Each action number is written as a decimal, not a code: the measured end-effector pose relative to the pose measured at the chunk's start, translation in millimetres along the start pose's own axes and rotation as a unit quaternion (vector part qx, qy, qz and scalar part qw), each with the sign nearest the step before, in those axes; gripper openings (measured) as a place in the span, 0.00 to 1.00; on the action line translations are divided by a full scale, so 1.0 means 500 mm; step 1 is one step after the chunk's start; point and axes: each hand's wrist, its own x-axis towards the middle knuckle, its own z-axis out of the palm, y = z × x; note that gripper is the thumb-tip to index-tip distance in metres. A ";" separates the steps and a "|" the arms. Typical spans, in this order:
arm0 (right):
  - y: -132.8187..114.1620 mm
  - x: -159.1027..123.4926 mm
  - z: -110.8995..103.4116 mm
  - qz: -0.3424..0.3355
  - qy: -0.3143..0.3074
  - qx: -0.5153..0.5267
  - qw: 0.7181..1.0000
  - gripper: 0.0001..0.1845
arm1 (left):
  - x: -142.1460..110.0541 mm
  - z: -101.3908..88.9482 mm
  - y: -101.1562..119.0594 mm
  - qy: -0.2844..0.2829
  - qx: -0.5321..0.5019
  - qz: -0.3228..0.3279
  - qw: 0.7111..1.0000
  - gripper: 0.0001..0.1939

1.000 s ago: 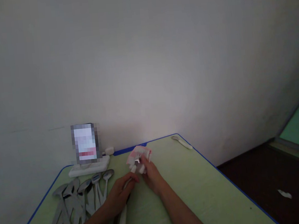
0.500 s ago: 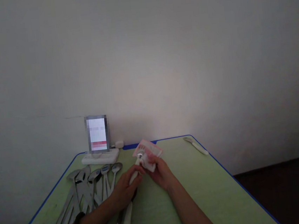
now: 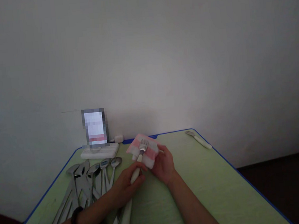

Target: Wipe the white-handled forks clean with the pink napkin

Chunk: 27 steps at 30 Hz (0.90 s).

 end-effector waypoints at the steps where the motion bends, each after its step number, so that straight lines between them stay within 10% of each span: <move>1: -0.003 0.000 0.000 0.000 0.005 0.007 1.000 0.21 | 0.000 0.000 0.000 -0.006 -0.003 0.002 1.000 0.07; 5: -0.009 -0.002 -0.002 -0.002 0.015 0.016 1.000 0.29 | 0.000 0.001 0.005 -0.030 -0.009 0.003 1.000 0.07; 13: 0.006 0.003 0.000 0.016 0.022 0.002 1.000 0.14 | 0.005 0.005 0.007 -0.021 0.016 0.029 0.999 0.08; 19: 0.018 -0.008 0.007 -0.001 -0.002 -0.020 1.000 0.26 | 0.006 0.006 0.013 0.016 0.024 0.042 0.999 0.05; 27: 0.033 0.000 -0.003 -0.043 0.036 -0.035 0.998 0.13 | 0.006 0.001 0.009 0.038 0.036 0.051 0.997 0.12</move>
